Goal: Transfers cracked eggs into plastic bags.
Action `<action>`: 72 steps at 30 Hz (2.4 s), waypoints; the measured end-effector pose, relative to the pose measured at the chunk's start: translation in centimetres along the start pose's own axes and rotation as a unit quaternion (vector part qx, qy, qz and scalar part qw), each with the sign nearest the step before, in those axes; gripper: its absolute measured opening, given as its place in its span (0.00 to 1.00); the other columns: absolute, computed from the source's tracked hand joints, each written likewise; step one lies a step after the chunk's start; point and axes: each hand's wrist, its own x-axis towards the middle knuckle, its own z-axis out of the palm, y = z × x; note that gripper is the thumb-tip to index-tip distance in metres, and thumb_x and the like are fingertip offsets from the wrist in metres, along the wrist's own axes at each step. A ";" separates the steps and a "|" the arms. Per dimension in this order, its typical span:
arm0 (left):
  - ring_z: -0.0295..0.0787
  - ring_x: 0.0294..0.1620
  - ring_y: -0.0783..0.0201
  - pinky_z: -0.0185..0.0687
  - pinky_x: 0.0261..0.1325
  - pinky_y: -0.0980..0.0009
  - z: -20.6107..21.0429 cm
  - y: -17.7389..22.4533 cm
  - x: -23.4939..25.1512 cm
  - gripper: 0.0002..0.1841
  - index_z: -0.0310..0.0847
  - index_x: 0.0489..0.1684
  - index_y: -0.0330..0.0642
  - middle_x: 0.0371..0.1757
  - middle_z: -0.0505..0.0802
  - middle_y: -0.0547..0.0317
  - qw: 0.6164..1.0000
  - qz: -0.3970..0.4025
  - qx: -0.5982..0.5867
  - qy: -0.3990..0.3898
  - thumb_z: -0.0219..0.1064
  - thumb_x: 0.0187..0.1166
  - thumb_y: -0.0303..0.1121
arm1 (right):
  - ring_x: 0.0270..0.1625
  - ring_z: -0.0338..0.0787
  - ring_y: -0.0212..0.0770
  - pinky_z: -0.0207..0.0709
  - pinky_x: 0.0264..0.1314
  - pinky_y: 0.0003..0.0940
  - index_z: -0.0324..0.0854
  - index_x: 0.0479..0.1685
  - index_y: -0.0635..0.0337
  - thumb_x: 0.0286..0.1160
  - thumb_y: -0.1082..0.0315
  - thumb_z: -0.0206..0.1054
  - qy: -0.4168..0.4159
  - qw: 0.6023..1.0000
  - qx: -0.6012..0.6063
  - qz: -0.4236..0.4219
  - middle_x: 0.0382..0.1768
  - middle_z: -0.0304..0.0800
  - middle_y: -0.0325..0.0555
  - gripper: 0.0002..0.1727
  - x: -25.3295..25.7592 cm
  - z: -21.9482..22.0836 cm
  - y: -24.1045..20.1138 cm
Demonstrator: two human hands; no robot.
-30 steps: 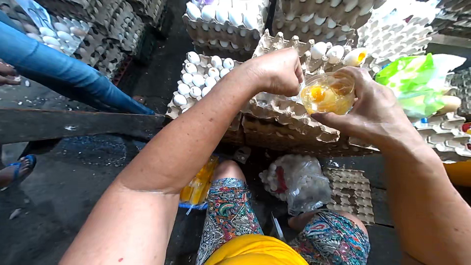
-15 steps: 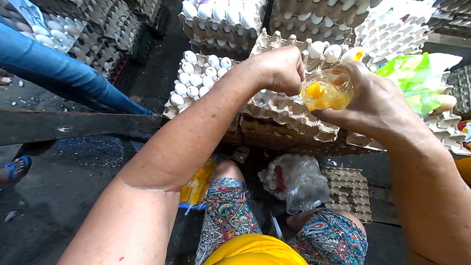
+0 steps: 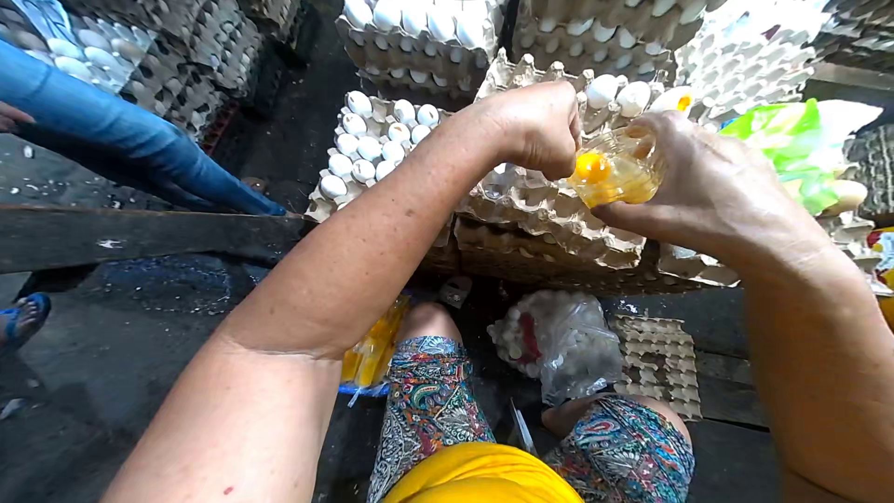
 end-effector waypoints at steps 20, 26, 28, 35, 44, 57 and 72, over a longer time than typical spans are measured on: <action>0.90 0.53 0.61 0.81 0.58 0.53 -0.1 0.0 0.3 0.19 0.90 0.64 0.47 0.51 0.95 0.56 1.000 0.015 0.018 0.000 0.73 0.74 0.30 | 0.55 0.88 0.71 0.75 0.48 0.75 0.71 0.77 0.57 0.53 0.43 0.82 -0.020 0.999 -0.027 -0.012 0.57 0.86 0.65 0.48 0.4 -0.8 -0.7; 0.91 0.51 0.64 0.83 0.57 0.56 -0.1 -0.3 0.3 0.18 0.91 0.63 0.47 0.50 0.96 0.58 1.000 0.008 0.003 -0.002 0.74 0.73 0.31 | 0.55 0.88 0.71 0.75 0.47 0.75 0.71 0.76 0.54 0.52 0.40 0.81 -0.032 0.999 -0.036 -0.009 0.56 0.87 0.64 0.48 0.9 -0.8 -0.7; 0.90 0.51 0.63 0.82 0.56 0.54 -0.1 -0.3 0.3 0.19 0.90 0.64 0.47 0.50 0.95 0.57 1.000 0.000 0.002 -0.003 0.73 0.73 0.30 | 0.55 0.88 0.72 0.75 0.47 0.76 0.71 0.76 0.54 0.51 0.41 0.81 -0.034 0.999 -0.040 -0.012 0.57 0.87 0.64 0.48 1.1 -0.9 -0.8; 0.90 0.51 0.64 0.83 0.57 0.56 -0.8 -0.4 0.1 0.19 0.90 0.64 0.48 0.49 0.96 0.58 1.000 0.000 0.006 0.001 0.73 0.73 0.32 | 0.56 0.87 0.71 0.75 0.49 0.75 0.72 0.75 0.54 0.51 0.41 0.83 -0.048 0.998 -0.043 -0.009 0.56 0.87 0.64 0.48 1.8 -1.8 -1.3; 0.89 0.55 0.59 0.80 0.59 0.50 -1.4 -0.7 -0.7 0.22 0.87 0.69 0.49 0.54 0.94 0.55 1.000 -0.016 0.012 0.011 0.73 0.75 0.32 | 0.52 0.87 0.73 0.73 0.43 0.77 0.73 0.73 0.52 0.49 0.41 0.83 -0.063 0.996 -0.059 -0.001 0.50 0.88 0.65 0.47 2.6 -2.4 -2.4; 0.91 0.52 0.63 0.83 0.58 0.54 -1.8 -1.7 -1.1 0.21 0.87 0.70 0.49 0.53 0.95 0.57 1.000 -0.007 0.005 0.017 0.72 0.75 0.32 | 0.53 0.86 0.74 0.72 0.43 0.77 0.73 0.72 0.51 0.50 0.41 0.82 -0.080 0.992 -0.093 0.007 0.50 0.87 0.65 0.46 3.5 -3.2 -3.8; 0.91 0.53 0.62 0.83 0.58 0.52 -2.2 -2.7 -1.2 0.21 0.88 0.67 0.49 0.51 0.95 0.57 1.000 0.000 0.006 0.020 0.73 0.73 0.33 | 0.53 0.87 0.73 0.72 0.44 0.76 0.74 0.71 0.50 0.49 0.40 0.83 -0.093 0.988 -0.122 -0.012 0.48 0.88 0.65 0.46 4.5 -3.3 -4.9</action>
